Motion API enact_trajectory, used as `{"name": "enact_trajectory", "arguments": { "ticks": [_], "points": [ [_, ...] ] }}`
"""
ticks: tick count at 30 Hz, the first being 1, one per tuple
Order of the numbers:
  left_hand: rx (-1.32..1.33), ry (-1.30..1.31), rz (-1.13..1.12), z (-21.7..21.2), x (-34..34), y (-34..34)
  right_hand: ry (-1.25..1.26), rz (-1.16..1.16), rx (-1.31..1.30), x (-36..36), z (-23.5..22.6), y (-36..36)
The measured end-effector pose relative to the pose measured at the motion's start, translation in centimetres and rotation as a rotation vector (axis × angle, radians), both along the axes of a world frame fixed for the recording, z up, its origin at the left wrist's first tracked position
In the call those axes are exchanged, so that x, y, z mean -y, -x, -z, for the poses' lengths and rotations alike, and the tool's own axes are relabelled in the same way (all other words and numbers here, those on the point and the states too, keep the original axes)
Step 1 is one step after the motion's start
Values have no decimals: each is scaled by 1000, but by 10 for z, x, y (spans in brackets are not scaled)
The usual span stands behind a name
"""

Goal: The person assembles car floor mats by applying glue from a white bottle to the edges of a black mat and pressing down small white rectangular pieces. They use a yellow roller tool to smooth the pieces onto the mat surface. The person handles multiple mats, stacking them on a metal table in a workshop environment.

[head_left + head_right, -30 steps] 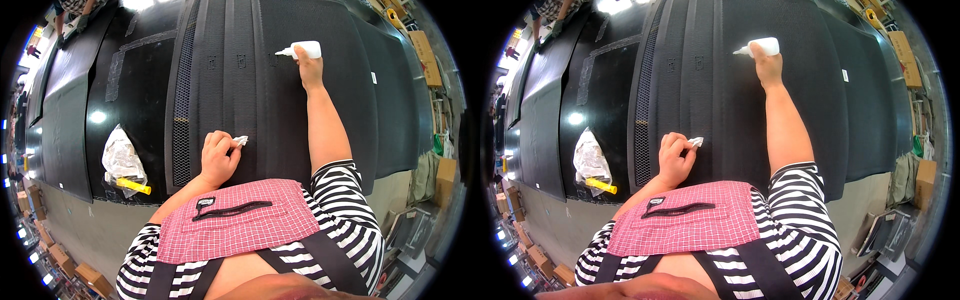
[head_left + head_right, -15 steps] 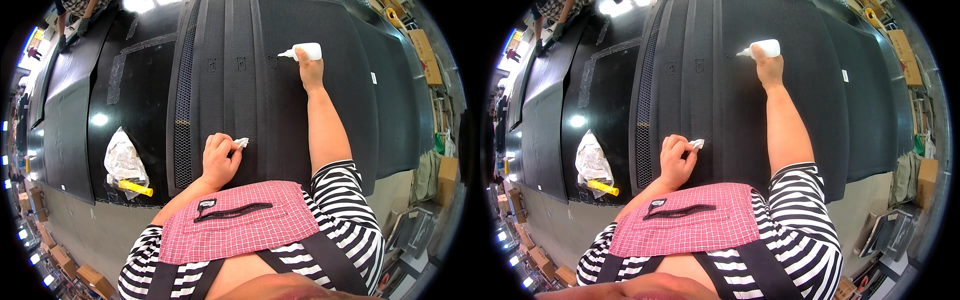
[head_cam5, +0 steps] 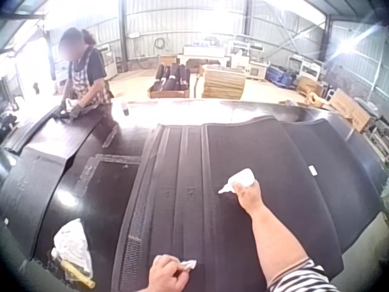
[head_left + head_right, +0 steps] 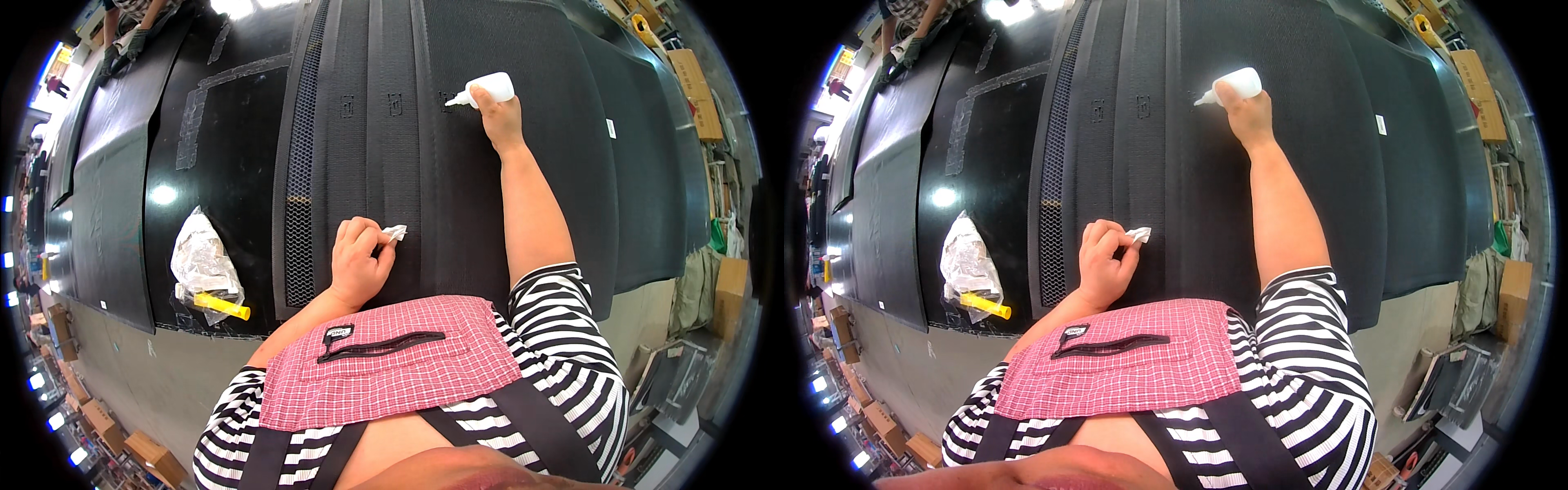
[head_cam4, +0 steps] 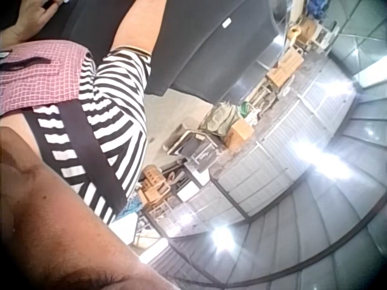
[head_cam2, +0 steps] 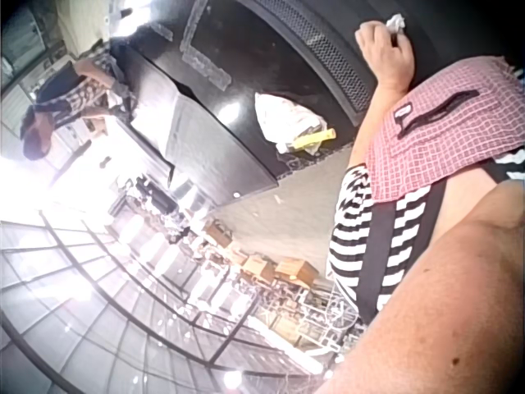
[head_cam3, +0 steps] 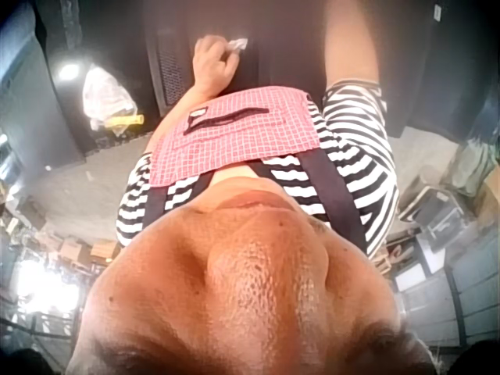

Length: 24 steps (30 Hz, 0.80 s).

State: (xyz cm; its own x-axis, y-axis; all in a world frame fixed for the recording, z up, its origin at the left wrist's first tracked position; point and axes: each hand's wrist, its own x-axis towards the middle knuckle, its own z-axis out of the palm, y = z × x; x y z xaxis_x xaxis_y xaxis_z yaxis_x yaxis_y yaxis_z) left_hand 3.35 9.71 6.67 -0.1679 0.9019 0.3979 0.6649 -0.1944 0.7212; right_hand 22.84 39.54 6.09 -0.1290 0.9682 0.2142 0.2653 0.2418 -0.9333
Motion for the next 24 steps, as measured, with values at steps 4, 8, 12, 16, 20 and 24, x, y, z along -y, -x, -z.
{"name": "enact_trajectory", "arguments": {
  "ticks": [4, 8, 12, 16, 20, 24],
  "points": [
    [16, -7, 4, 3, 0, 1, 37, 33, -59, 1, -1, -1],
    [8, 2, 6, 1, 1, 0, -3, 48, -31, -4, -3, -1],
    [11, 3, -1, 3, 0, 0, 35, 12, 8, 1, -8, -3],
    [16, 2, 0, 3, 0, 0, 54, -19, -78, 0, -5, -7],
    [-1, 5, 2, 3, -1, 0, 56, 37, -129, -9, 0, -5],
    [-2, 3, -2, 2, -1, 0, 8, 50, 11, -14, 3, -4]
  ]
}}
